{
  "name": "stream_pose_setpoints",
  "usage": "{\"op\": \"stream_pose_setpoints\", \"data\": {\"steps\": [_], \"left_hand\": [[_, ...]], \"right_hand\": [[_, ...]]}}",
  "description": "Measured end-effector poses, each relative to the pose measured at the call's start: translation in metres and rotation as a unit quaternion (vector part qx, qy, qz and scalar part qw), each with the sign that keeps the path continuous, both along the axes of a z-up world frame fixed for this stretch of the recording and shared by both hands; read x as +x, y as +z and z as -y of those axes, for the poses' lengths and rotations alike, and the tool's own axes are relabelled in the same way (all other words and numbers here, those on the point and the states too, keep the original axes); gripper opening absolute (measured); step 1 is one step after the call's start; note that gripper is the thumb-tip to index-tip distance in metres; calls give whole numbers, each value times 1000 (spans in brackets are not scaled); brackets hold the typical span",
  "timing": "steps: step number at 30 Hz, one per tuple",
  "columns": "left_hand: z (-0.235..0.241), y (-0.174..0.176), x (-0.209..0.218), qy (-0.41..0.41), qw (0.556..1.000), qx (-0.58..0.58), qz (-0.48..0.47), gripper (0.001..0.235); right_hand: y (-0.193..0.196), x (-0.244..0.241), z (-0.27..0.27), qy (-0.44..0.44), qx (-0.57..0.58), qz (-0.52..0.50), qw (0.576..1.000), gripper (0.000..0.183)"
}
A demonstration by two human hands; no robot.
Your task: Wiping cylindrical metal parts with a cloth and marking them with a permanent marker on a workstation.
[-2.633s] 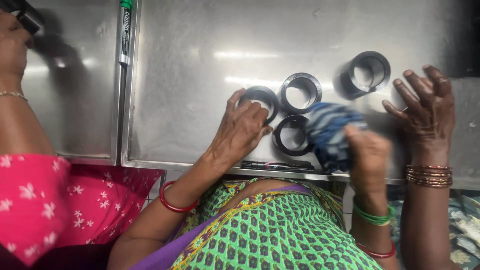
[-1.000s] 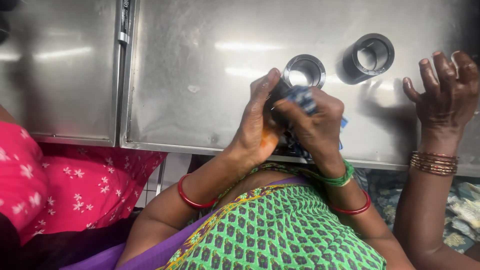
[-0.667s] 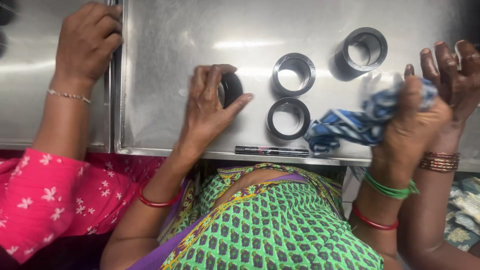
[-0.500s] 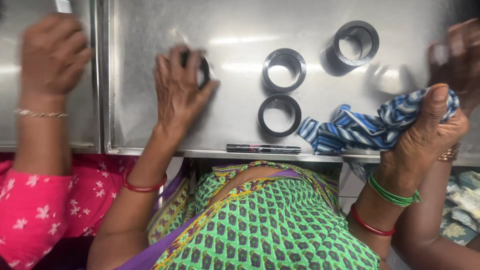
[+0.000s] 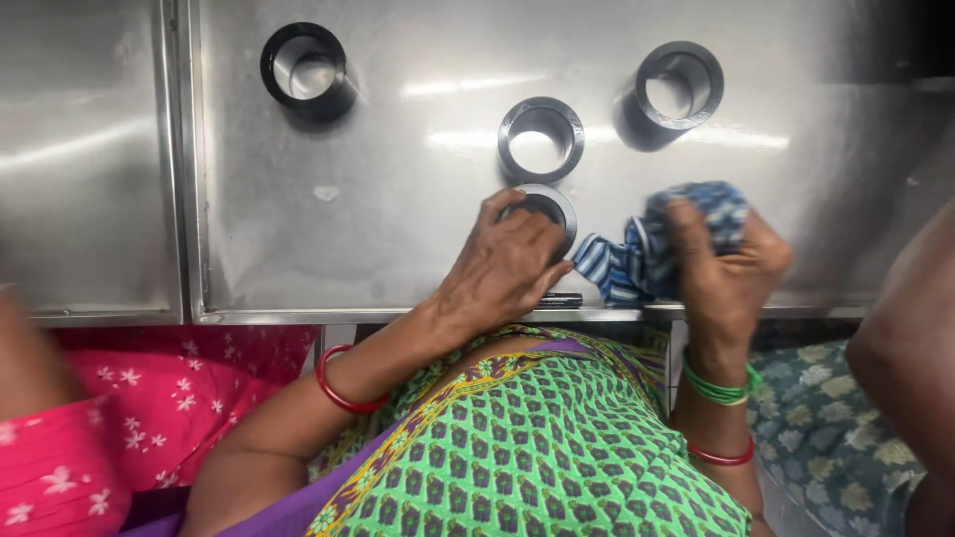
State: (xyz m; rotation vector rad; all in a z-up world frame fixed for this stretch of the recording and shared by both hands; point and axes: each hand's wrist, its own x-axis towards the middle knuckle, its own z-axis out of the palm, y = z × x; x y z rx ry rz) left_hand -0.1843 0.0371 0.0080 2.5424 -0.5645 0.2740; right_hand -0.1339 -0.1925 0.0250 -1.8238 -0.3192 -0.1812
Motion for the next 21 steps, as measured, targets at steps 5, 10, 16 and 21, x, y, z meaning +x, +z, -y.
{"op": "stream_pose_setpoints", "data": {"steps": [5,10,16,21], "left_hand": [[-7,26,1,177,735,-487,-438,37],[2,-3,-19,135,396,-829,-370,27],[2,32,-18,107,705,-689,-134,43],[1,61,-21,127,708,-691,-66,33]], "right_hand": [[31,-14,-61,142,-111,170,969,27],[62,-25,-114,115,-285,354,883,40],[20,-2,-107,57,-89,-23,994,40],[49,-24,-104,196,141,-136,961,38]]}}
